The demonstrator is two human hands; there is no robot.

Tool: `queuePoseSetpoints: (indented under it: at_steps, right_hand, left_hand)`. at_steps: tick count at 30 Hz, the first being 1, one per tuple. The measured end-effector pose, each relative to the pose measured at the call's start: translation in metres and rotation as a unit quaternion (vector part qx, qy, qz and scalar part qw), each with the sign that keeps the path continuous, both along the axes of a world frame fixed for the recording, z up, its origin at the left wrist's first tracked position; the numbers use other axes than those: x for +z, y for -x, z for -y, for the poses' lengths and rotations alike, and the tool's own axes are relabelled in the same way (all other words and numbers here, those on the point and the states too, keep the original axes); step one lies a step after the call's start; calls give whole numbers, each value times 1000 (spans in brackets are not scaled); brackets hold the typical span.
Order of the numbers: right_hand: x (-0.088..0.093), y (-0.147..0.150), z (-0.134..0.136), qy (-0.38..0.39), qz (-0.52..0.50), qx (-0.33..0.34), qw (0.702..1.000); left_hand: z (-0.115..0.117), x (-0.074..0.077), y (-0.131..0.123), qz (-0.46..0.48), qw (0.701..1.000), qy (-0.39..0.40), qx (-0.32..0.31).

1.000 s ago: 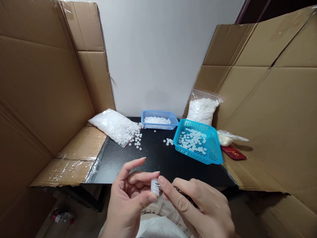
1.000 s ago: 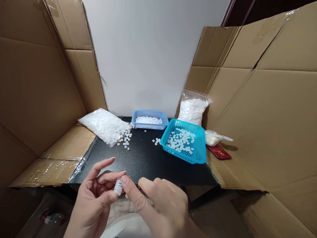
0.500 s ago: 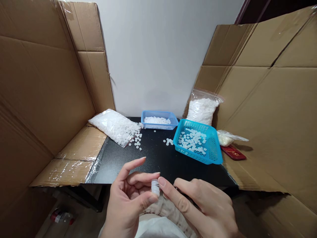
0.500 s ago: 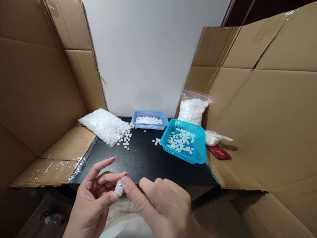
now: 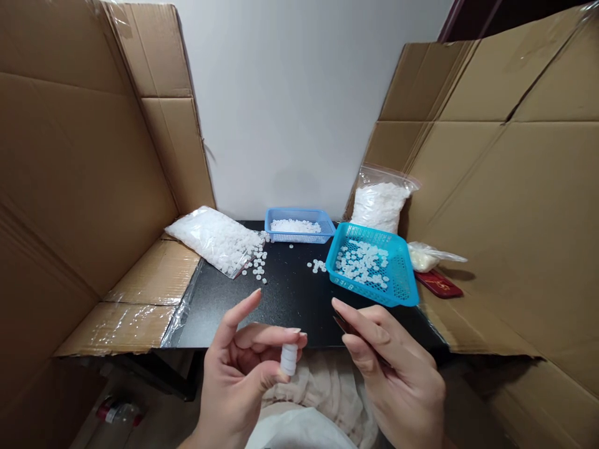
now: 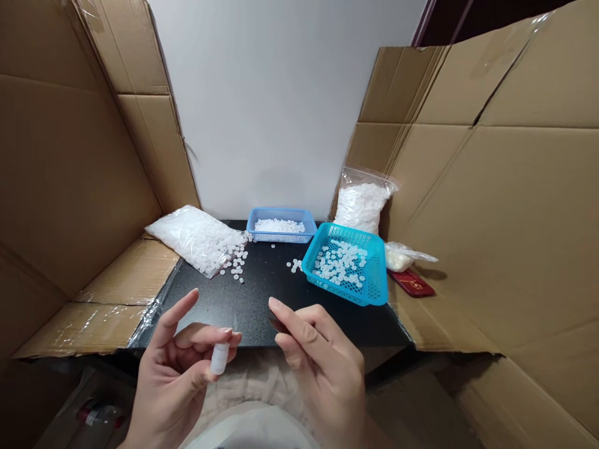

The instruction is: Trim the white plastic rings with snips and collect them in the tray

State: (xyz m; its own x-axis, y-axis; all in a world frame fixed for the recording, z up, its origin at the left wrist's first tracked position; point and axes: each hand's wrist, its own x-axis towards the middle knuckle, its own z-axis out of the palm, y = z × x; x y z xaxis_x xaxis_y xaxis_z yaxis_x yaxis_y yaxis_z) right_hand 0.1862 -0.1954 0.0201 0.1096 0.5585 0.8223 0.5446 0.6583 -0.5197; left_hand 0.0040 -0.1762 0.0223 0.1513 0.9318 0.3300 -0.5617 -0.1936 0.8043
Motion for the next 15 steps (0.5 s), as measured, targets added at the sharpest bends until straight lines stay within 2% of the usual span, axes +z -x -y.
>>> queuePoseSetpoints:
  at_steps: [3, 5, 8, 10, 12, 15]
  right_hand:
    - [-2, 0, 1, 14, -10, 0, 1000]
    - [-4, 3, 3, 42, -56, 11, 997]
    - [-8, 10, -2, 142, -157, 90, 973]
    - [-12, 17, -14, 239, -225, 184, 927]
    - [-17, 23, -35, 324, -296, 286, 852]
    - [-24, 28, -78, 363, -311, 353, 805]
  left_hand:
    - [2, -3, 1, 2, 1000, -3, -2]
    - [3, -4, 1, -1, 1000, -5, -3]
    - [-2, -8, 0, -23, 999, -25, 16]
    - [-16, -11, -1, -54, 995, -65, 50]
    - [-39, -15, -2, -101, 985, -111, 85]
    - [-86, -20, 1, -179, 968, -149, 99]
